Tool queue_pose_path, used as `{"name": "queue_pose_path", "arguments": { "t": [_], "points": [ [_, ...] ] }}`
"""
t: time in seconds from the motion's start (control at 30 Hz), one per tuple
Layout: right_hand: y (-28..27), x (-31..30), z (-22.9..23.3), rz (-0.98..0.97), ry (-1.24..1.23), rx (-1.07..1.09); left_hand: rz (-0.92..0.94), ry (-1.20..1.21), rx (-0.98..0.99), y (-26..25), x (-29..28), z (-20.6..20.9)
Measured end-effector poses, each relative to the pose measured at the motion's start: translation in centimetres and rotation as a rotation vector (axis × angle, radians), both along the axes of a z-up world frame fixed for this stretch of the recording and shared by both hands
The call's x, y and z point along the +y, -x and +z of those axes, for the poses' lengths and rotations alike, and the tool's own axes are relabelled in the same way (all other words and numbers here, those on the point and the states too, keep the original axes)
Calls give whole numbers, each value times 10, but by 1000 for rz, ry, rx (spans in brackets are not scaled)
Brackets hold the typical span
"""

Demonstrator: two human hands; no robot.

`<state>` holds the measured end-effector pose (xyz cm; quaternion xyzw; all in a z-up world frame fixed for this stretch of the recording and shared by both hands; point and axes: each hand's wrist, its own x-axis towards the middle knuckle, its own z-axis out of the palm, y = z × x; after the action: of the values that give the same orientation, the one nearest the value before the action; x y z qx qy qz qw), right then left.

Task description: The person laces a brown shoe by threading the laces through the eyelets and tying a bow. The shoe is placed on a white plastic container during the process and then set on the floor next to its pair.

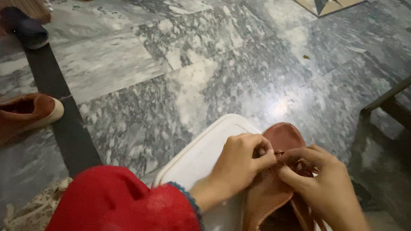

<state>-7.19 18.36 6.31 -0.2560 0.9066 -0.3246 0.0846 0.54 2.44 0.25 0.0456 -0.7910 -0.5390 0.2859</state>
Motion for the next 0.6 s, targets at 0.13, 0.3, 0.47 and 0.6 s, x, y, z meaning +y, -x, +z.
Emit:
{"name": "queue_pose_path", "arguments": {
  "t": [0.13,0.3,0.47,0.6],
  "points": [
    [-1,3,-8,57,84,97,-132,116,8,-2,-11,3],
    [-1,6,-19,47,166,155,-169,208,25,0,-20,9],
    [-3,4,-16,26,151,135,-110,388,11,1,-10,10],
    [-5,1,-8,-49,28,90,-6,463,-52,3,2,5]
  ]
}}
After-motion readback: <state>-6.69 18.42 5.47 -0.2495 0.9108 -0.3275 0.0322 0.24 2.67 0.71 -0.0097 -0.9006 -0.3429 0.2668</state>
